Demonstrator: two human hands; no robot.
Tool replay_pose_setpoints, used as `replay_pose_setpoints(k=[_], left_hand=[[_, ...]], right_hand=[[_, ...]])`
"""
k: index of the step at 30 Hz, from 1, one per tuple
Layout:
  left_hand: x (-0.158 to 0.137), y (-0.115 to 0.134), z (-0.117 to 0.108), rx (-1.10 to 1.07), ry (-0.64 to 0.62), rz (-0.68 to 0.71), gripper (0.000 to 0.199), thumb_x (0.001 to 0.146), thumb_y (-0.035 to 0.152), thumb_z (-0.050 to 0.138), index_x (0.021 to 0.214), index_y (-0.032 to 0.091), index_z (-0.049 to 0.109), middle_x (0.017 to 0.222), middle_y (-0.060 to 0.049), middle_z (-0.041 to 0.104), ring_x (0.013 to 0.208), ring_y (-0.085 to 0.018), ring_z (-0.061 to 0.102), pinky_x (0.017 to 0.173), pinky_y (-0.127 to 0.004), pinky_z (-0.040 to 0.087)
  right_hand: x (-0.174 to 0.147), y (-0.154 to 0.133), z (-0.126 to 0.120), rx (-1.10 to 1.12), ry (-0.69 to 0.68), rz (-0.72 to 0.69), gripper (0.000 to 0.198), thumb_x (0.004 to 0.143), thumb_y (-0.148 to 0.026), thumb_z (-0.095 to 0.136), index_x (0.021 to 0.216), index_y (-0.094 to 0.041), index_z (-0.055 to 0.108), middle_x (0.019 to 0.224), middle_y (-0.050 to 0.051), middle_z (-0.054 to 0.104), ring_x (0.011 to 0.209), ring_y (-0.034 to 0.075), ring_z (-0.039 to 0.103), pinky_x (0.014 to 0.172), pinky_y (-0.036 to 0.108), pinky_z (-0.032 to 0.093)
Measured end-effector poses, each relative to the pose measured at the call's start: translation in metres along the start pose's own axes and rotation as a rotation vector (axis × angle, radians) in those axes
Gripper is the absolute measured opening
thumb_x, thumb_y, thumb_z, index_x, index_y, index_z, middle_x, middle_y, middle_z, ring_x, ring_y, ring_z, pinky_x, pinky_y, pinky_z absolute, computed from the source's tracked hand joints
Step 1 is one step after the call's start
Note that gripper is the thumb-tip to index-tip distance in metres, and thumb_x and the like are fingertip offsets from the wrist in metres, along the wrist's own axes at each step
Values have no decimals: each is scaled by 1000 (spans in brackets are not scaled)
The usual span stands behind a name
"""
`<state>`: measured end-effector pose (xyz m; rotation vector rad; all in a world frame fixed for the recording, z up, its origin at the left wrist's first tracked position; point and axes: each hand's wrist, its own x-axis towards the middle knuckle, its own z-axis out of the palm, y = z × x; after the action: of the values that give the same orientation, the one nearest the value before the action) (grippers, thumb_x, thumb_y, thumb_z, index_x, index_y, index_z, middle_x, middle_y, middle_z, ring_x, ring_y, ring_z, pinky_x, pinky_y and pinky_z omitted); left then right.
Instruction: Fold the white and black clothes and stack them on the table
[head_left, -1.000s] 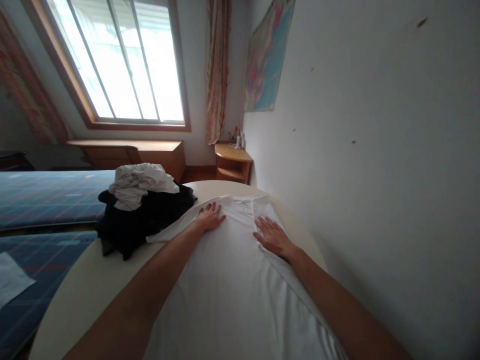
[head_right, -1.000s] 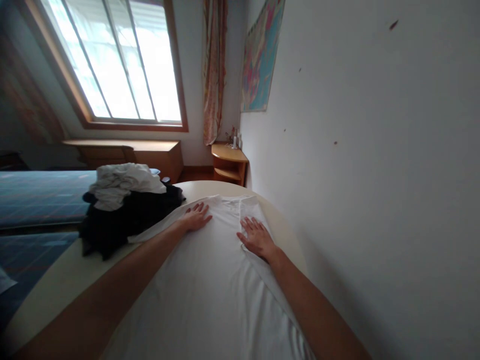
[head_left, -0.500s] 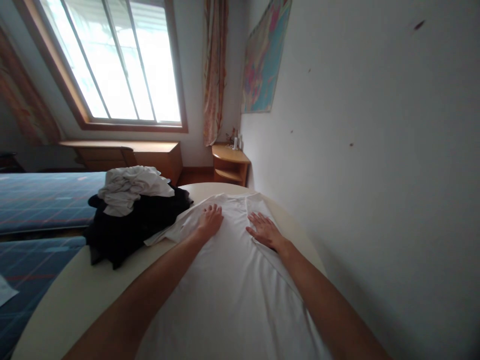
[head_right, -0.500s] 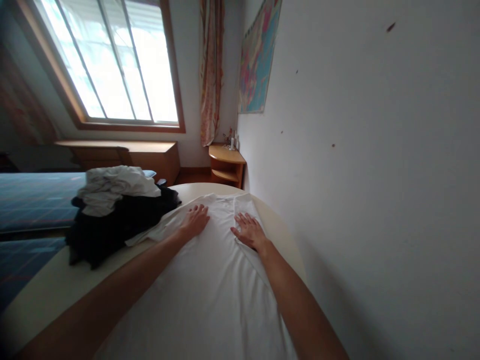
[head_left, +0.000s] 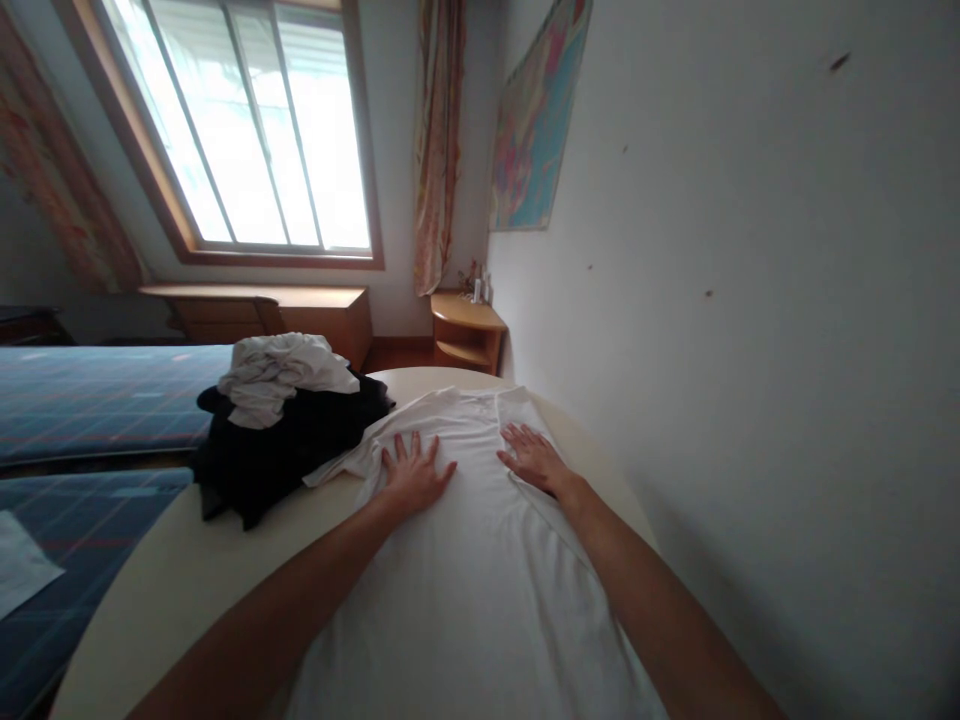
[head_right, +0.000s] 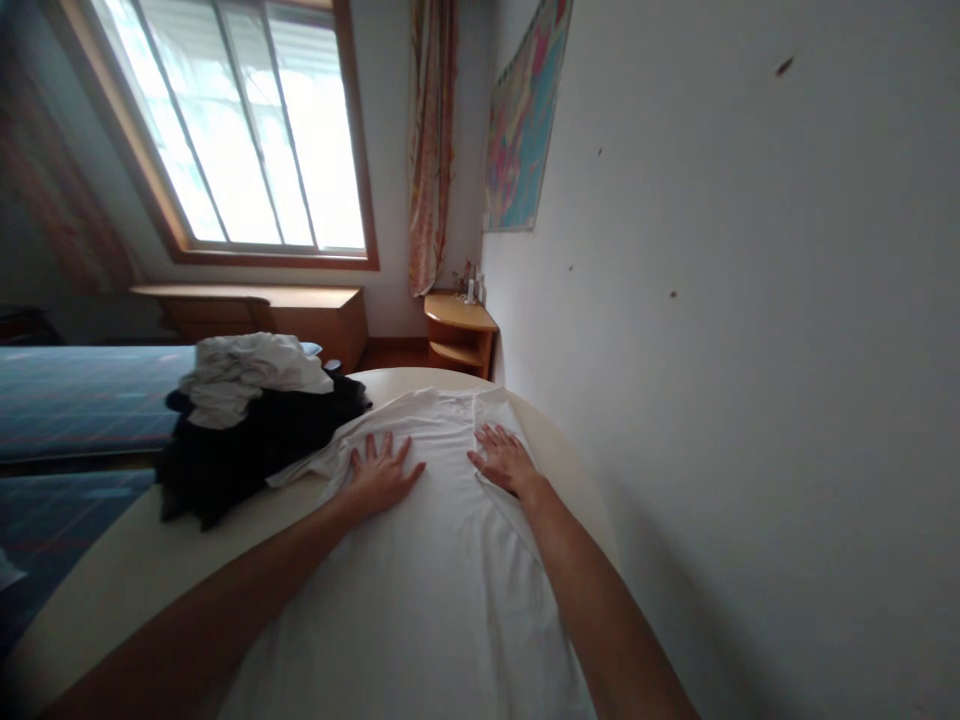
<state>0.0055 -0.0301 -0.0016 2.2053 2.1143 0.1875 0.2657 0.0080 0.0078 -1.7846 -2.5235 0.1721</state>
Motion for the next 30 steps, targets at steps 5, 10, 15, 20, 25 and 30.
replay_pose_setpoints(k=[5, 10, 15, 20, 25, 30], left_hand=[[21, -6, 4, -11, -1, 15, 81, 89, 74, 25, 155, 27, 24, 163, -16, 13, 145, -50, 2, 107, -73, 7], [48, -17, 4, -17, -19, 58, 79, 89, 74, 25, 155, 29, 23, 164, -13, 10, 146, -49, 2, 109, -71, 7], [64, -22, 3, -4, -3, 85, 77, 91, 70, 30, 155, 28, 23, 164, -13, 10, 146, -48, 3, 109, -69, 13], [57, -19, -6, 20, 47, 109, 72, 93, 66, 33, 152, 25, 32, 161, -15, 21, 145, -48, 13, 109, -66, 18], [33, 1, -19, 81, 126, 215, 49, 99, 43, 38, 142, 21, 47, 148, -15, 44, 134, -37, 39, 109, -57, 27], [-13, 37, -22, 38, 119, 324, 47, 99, 47, 35, 138, 24, 49, 139, -10, 54, 120, -28, 53, 98, -42, 43]], right_hand=[[12, 2, 0, -11, -5, 13, 73, 95, -63, 18, 155, -22, 24, 163, 2, 15, 150, 24, 11, 121, 43, 10], [27, 0, -2, 8, -1, 45, 73, 96, -63, 18, 155, -21, 24, 163, 2, 16, 150, 24, 10, 120, 41, 9], [37, -6, -4, 23, 32, 94, 70, 97, -60, 22, 155, -21, 26, 163, 3, 19, 150, 25, 12, 120, 44, 11], [24, -8, -8, 35, 45, 93, 63, 100, -54, 20, 153, -22, 30, 161, 4, 24, 148, 27, 17, 118, 48, 15], [-17, -1, -23, 95, 100, -35, 55, 102, -47, 21, 133, -20, 57, 140, 9, 56, 130, 24, 48, 109, 36, 32], [-64, 6, -36, 93, 73, -96, 45, 100, -43, 32, 107, -18, 68, 113, 11, 69, 107, 21, 62, 97, 30, 41]])
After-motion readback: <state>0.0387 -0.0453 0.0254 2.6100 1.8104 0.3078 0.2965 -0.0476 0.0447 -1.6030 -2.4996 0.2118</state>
